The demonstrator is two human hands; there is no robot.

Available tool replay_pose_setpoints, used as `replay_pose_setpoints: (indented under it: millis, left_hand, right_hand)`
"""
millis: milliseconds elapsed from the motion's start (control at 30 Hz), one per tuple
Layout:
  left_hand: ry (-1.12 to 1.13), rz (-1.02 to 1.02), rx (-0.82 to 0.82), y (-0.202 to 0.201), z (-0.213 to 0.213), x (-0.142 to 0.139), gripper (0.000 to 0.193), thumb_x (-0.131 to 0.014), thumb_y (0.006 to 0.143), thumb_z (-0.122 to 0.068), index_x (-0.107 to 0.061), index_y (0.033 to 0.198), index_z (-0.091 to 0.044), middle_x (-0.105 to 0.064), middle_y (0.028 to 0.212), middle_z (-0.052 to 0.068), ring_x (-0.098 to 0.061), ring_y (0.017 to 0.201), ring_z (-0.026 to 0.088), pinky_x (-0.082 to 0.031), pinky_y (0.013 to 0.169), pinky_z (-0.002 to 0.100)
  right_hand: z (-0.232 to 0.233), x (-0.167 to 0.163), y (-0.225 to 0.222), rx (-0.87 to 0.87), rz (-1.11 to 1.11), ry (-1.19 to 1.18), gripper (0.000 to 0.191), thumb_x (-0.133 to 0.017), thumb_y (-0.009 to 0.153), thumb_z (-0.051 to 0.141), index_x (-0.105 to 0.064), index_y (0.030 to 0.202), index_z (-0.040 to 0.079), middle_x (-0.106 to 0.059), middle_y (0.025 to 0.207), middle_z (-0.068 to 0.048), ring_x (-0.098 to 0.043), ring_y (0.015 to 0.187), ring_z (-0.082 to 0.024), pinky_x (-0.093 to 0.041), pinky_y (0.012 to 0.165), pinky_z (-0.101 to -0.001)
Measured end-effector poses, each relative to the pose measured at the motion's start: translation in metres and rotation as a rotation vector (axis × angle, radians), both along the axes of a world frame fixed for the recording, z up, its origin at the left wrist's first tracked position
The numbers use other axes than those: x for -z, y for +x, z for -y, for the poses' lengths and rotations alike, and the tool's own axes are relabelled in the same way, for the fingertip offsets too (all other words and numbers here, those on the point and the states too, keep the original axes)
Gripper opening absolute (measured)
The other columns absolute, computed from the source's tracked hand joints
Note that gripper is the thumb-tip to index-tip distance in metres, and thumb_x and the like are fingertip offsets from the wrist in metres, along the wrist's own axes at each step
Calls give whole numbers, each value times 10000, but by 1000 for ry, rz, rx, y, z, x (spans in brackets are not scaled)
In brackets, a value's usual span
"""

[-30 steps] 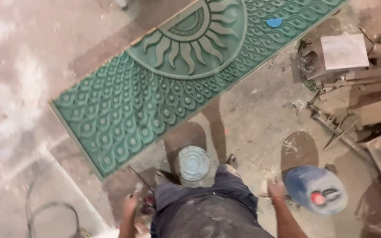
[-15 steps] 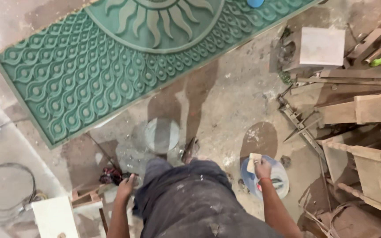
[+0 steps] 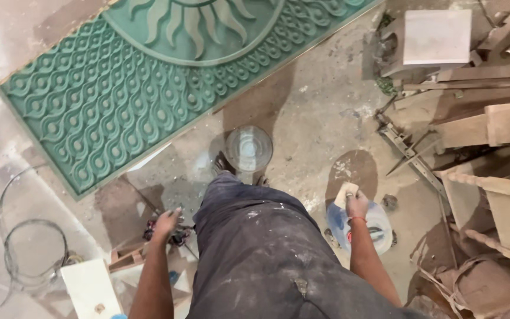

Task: The person uses a small handheld tool to carve and refine the details of a large, green, decorative panel featuring a sun motif and repeating patterns. The person works methodically along the edges and within the recessed areas of the design.

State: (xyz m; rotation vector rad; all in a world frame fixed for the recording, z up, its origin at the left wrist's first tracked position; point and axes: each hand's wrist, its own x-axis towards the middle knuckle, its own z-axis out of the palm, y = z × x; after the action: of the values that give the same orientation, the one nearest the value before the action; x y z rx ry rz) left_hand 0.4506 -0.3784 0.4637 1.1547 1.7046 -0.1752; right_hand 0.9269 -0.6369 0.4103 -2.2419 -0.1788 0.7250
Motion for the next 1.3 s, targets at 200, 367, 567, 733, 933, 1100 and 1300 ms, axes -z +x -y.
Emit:
replay_pose_setpoints:
  millis: [200,367,567,733,933,1100,1300]
  left_hand:
    - [35,-111,47,19,-64,8,663,-608,1007,-534,-643,1244,85,-742,1002,285,-713,921,413,-537,820,476]
    - [340,0,273,45,-111,32,769,-670,991,-585,-628,1309,114,-675,1189,294,-636,1135,419,-471,951,451]
    - [-10,-24,56,63,-155,39,751,-628,921,-533,-555,1355,76,-757,1063,278,-735,992,458,-555,865,508]
    - [99,-48,-40,89,-181,32,595,-619,962,-480,-627,1215,58,-748,1010,228,-717,849,367,-548,734,452]
    - [67,106,-372,176,-136,34,462,-602,991,-421,-678,1078,26,-744,969,151,-711,694,276,-541,605,395]
    - [-24,96,-385,268,-54,30,502,-607,992,-440,-628,1169,29,-756,993,179,-718,695,260,-535,589,395]
    - [-103,71,-356,331,7,17,555,-578,998,-473,-626,1208,39,-770,1066,188,-746,757,293,-557,615,397]
  right_hand:
    - [-25,-1,12,0,-8,8,263,-674,956,186,-721,1085,-39,-764,959,-99,-673,854,-137,-520,786,-311]
    - [-51,4,23,118,-23,-21,261,-674,961,194,-736,1091,-23,-756,959,-104,-655,816,-137,-519,750,-321]
    - [-89,6,43,3,144,-166,271,-682,965,190,-728,1129,-21,-753,947,-151,-678,803,-187,-522,760,-342]
    - [-104,14,101,104,147,-186,306,-698,977,216,-712,1183,-10,-754,994,-157,-697,849,-211,-522,780,-348]
    - [-104,20,227,-42,128,-90,273,-681,953,160,-725,1130,-42,-770,1017,-143,-704,891,-200,-535,822,-342]
    - [-90,10,341,-228,163,-280,284,-724,946,203,-741,1109,-29,-751,971,-187,-710,844,-245,-510,792,-380]
    - [-83,11,447,-203,197,-74,258,-702,938,162,-736,1077,-53,-760,958,-157,-698,856,-197,-528,789,-351]
